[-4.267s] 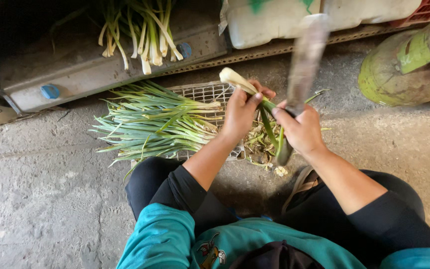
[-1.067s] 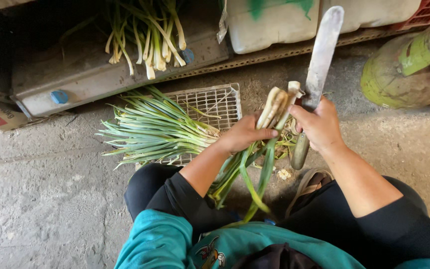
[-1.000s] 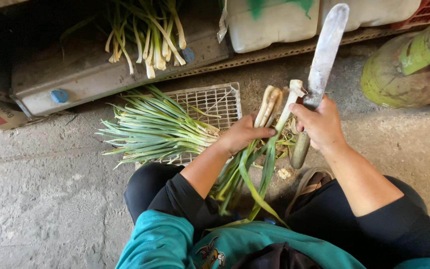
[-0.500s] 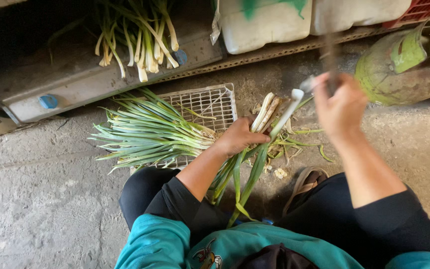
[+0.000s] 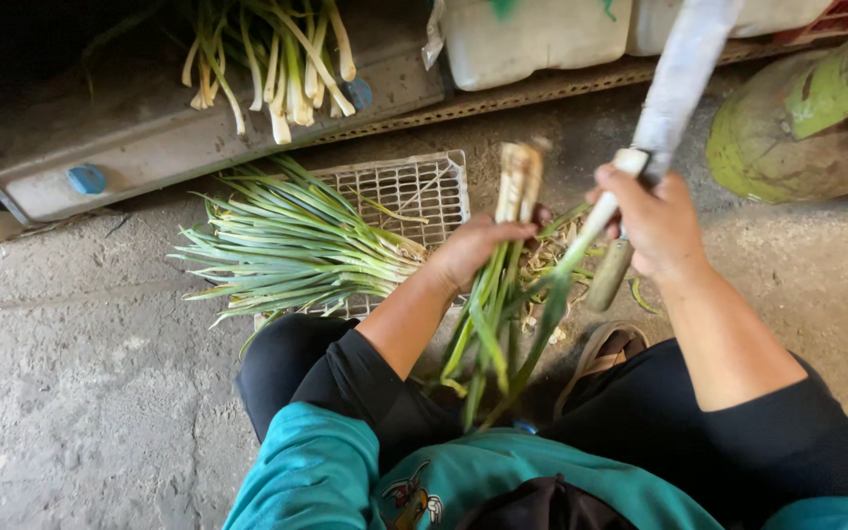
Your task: The person sits on the floor and uses a large knife to trim the roots and outer layers of green onions. They handle the onions one at a time, cutting off unwanted parts and placing the trimmed onions on a nearby shelf.
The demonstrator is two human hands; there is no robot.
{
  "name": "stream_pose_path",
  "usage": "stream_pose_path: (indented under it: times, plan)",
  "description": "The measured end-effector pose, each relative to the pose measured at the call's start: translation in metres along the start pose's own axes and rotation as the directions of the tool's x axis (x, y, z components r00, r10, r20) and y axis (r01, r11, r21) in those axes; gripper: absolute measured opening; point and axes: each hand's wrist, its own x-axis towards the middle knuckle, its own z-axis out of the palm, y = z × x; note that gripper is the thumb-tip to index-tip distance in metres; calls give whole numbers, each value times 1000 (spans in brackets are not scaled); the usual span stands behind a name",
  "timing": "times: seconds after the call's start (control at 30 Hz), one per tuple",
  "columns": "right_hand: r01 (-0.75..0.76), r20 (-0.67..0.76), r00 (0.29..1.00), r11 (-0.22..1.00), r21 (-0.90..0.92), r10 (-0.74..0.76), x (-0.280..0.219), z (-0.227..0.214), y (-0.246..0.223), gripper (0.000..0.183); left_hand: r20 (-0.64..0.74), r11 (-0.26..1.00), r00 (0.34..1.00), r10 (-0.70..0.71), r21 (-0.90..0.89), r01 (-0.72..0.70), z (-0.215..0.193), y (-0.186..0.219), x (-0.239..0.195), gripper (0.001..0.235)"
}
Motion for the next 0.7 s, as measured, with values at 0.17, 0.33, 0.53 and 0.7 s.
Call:
stream_pose_path:
  times: [0.17,0.33,0.53,0.7]
  plan:
    - [-50,-28,999,957,-285,44,-7,5,-4,21,98,904,957,273,-366,-220,-21,-4,5,54]
    - [111,176,984,851,-513,-23,-21,31,-4,25,-24,905,970,242,-356,-234,-23,-6,14,47]
    - [222,241,967,755,-617,-87,-28,43,-1,27,-175,934,963,207,-259,-248,-13,2,14,45]
    - [263,249,961,684,-681,-122,-25,41,7,19,-211,937,917,339,166,-308,-5,4,9,44]
